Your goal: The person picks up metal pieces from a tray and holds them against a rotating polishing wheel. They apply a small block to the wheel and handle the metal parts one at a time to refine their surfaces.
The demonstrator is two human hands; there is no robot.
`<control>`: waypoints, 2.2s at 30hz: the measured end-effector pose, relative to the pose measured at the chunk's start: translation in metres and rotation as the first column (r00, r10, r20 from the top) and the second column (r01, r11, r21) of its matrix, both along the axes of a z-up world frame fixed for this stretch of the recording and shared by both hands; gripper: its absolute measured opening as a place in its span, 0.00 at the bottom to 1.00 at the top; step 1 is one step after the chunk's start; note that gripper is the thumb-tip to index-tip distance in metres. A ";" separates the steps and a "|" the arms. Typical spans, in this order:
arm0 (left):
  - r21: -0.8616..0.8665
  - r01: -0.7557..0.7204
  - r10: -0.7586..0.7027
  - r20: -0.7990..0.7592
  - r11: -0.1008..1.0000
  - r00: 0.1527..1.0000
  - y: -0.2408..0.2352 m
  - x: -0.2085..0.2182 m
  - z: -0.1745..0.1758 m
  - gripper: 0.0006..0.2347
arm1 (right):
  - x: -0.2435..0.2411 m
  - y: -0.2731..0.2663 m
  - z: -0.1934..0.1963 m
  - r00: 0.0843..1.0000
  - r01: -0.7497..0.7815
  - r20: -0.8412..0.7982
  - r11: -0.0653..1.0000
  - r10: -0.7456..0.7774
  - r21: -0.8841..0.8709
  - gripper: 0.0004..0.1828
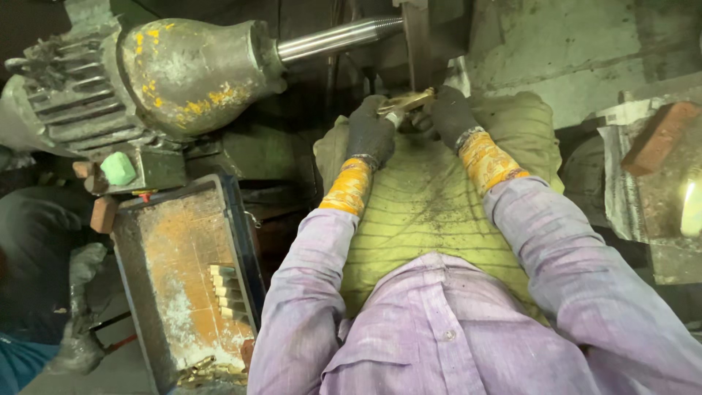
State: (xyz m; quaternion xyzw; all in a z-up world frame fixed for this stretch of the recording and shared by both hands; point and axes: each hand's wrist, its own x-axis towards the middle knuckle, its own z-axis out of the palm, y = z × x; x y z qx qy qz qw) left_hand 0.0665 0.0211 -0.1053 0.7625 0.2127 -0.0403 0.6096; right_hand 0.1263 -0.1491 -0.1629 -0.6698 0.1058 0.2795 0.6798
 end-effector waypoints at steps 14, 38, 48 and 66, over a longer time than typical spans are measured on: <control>-0.091 0.027 -0.039 -0.134 0.996 0.990 -0.026 0.016 -0.008 0.15 | 0.000 -0.022 0.014 0.991 0.123 -0.047 0.991 -0.126 -0.058 0.10; -0.045 -0.024 0.018 -0.117 0.999 0.993 -0.015 0.017 -0.008 0.15 | 0.005 -0.009 -0.005 0.990 0.104 -0.082 0.991 -0.111 -0.089 0.15; 0.037 0.015 -0.020 0.146 0.999 0.989 0.011 0.022 -0.067 0.15 | 0.008 0.003 -0.006 0.991 0.086 -0.097 0.996 -0.089 -0.035 0.12; -0.066 0.336 -0.327 0.119 0.940 0.937 -0.024 -0.110 0.074 0.13 | -0.126 -0.052 0.095 0.952 -0.084 0.289 0.994 0.099 -0.064 0.14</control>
